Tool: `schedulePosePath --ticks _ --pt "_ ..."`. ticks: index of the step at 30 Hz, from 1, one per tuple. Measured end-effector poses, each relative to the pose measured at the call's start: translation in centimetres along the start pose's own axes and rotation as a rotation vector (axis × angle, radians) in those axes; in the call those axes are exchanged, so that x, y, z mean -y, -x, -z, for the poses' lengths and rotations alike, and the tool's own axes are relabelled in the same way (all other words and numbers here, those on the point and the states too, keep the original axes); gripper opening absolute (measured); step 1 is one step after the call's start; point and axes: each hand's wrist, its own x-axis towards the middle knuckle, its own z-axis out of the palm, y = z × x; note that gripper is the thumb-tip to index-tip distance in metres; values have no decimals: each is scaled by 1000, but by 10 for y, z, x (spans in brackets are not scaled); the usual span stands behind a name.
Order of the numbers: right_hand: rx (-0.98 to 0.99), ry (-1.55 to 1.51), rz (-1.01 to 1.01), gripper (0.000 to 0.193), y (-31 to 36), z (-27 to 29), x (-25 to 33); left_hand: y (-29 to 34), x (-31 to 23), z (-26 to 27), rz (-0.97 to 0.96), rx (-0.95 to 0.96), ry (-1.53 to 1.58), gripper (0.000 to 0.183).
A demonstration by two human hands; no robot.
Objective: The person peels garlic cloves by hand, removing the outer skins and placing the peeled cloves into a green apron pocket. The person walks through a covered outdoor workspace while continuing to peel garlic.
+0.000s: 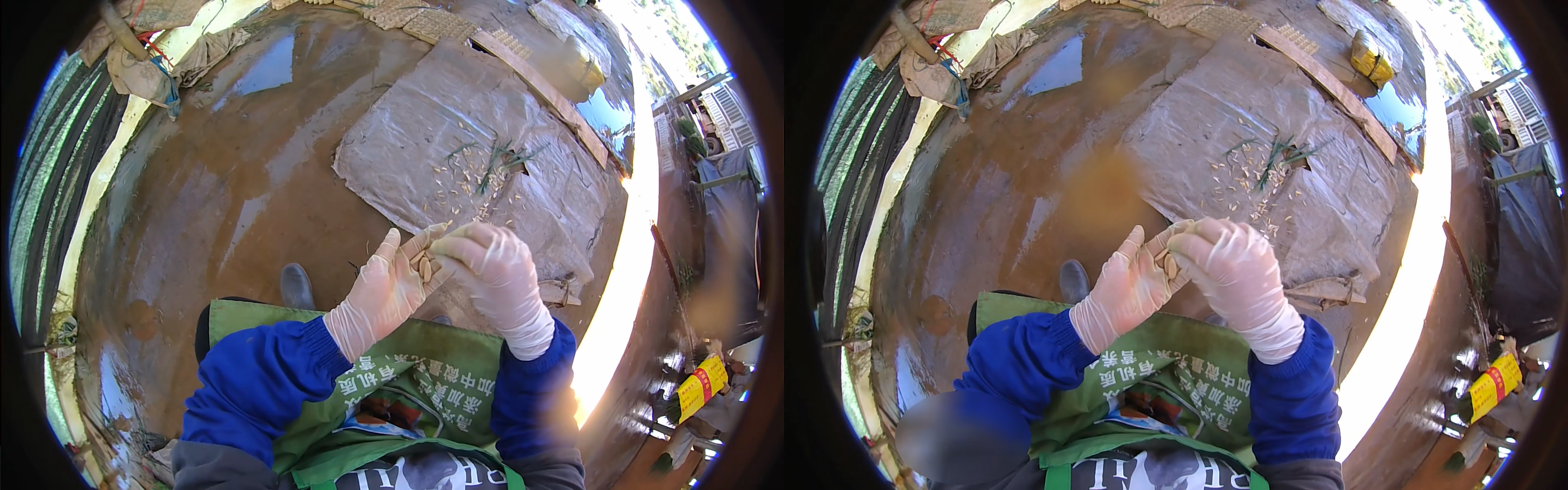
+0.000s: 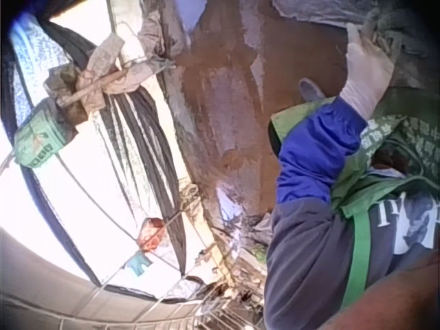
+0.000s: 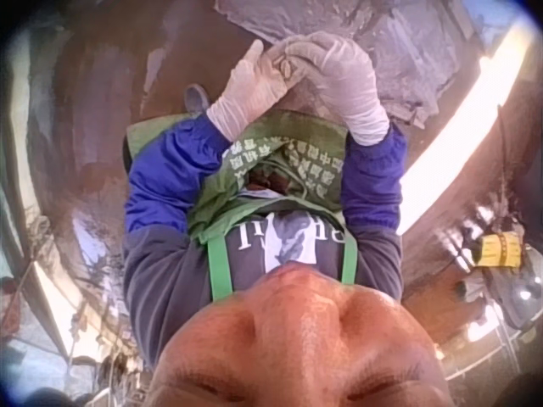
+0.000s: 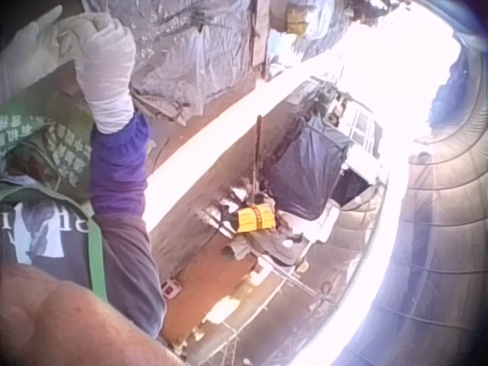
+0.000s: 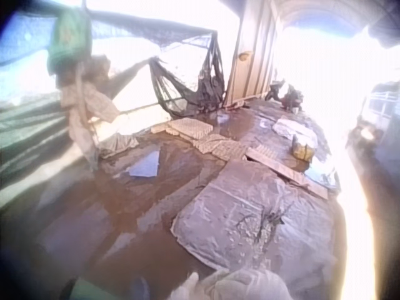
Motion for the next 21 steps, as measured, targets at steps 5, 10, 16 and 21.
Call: schedulePosePath --ticks 5,10,16,21 --pt "94 229 75 13 1 -21 10 1 3 2 7 -24 -112 55" --pt "184 450 97 14 3 -36 12 -1 3 14 41 16 -103 52" --pt "183 427 110 14 4 -36 9 0 3 17 83 -102 -109 44" --pt "188 411 80 19 3 -34 10 1 7 5 2 -321 -224 36"
